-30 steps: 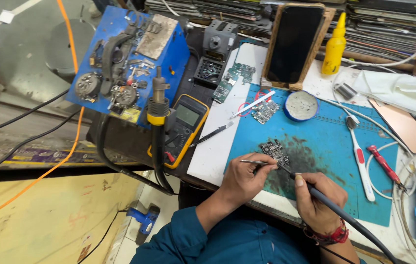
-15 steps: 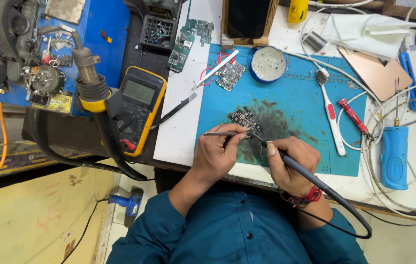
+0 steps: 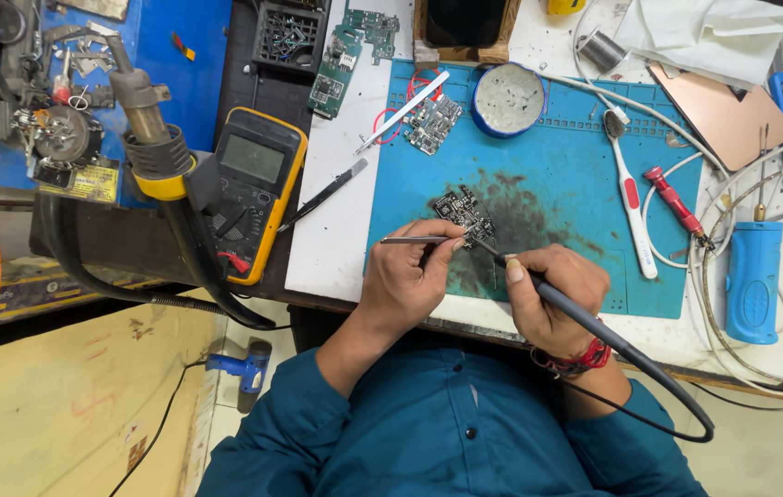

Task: The person solders components on a small circuit board at a workbench, holding the board with tweezers in one hand and a soldering iron in the other, working on different points of the board and repositioning it as they go.

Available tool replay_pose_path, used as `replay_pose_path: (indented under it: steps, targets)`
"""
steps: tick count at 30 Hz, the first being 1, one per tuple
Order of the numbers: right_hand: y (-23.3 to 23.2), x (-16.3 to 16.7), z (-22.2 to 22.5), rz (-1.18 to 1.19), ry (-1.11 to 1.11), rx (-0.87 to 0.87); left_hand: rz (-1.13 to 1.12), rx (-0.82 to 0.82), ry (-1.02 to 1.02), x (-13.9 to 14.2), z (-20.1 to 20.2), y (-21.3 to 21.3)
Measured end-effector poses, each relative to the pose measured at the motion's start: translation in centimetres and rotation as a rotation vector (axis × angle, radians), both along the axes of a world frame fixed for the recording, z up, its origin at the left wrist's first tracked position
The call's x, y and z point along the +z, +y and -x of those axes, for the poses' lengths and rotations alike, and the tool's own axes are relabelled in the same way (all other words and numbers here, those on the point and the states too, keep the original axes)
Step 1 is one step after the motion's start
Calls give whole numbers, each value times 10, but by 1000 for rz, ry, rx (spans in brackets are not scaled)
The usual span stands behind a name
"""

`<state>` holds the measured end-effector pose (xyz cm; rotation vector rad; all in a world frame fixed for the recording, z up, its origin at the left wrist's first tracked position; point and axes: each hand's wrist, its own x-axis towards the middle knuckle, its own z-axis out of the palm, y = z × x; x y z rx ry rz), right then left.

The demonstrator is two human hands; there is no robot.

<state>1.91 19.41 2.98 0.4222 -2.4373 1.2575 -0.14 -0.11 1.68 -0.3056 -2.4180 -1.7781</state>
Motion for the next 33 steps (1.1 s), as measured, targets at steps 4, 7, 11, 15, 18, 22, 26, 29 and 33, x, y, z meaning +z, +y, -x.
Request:
replay_pose_path:
  steps: [4,7,11,15,18,22,26,29,33]
  targets:
    - [1,1,0,-15,-6,8,0,0,8,-1,1,0]
    - [0,1,0,0,-8,1,3,4,6,0,0,1]
    - [0,1,1,-14,-13,7,-13,0,-19,0,2,0]
    - [1,1,1,-17,-22,3,-4,1,-44,1,1,1]
    - [0,0,1,-15,-17,7,2,8,-51,1,0,1]
    - [1,0,2,-22,-14,14,-5,-2,-48,0,1,0]
    - [1,-1,1,-24,-18,8,3,1,-28,-1,0,0]
    - [1,0,2,-21,-17,12,1,1,-38,0,1,0]
    - [1,-1,3,-27,-15,12,-17,-9,-55,0,1,0]
